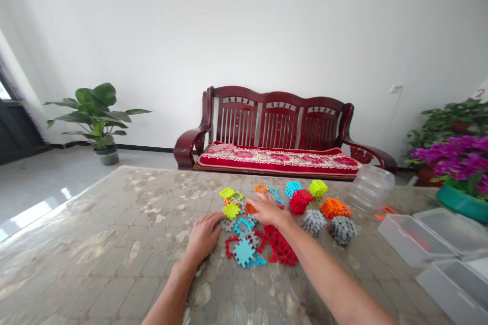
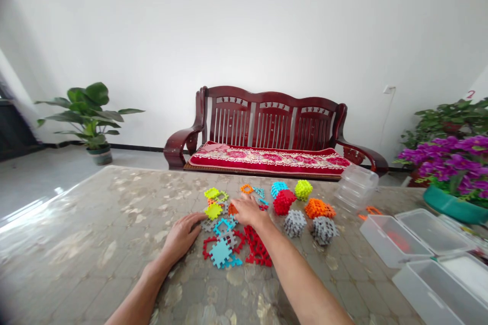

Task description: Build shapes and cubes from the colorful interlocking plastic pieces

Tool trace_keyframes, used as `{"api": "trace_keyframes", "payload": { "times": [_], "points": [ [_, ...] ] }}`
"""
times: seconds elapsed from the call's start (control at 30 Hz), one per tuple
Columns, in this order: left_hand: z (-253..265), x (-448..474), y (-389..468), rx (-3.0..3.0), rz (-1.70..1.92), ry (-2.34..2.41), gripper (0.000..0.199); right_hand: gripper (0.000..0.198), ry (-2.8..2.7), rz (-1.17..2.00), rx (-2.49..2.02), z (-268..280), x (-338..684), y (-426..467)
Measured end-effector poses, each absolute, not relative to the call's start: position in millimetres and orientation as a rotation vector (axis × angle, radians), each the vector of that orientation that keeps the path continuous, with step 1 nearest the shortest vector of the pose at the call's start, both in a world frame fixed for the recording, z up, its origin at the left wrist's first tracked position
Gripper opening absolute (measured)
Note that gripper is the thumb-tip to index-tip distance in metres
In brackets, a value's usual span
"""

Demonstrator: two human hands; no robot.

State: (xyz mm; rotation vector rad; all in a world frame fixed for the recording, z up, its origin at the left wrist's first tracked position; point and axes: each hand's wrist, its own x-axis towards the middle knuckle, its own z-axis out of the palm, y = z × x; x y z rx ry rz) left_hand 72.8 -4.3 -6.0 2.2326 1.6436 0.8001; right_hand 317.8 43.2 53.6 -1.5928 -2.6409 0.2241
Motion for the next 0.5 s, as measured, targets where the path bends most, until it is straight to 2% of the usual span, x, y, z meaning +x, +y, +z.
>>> {"api": "trace_keyframes", "payload": {
  "times": [0.2,0.33,0.5],
  "points": [
    [-3.4,73.8,-5.6,2.231,0.787,1.646,0.041,0.053,-2.667,0.186,-1.596,58.1,314.9,55.1],
    [-3.5,74.2,-4.9,2.228,0.787,1.655,0.04,0.022,-2.65,0.185,-1.586,52.2,315.6,48.9],
    [-7.5,72.7,-2.8,2.245,0.804,1.645,0.041,0.029,-2.6,0.162,-1.59,44.5,316.8,34.3]
  ]
}}
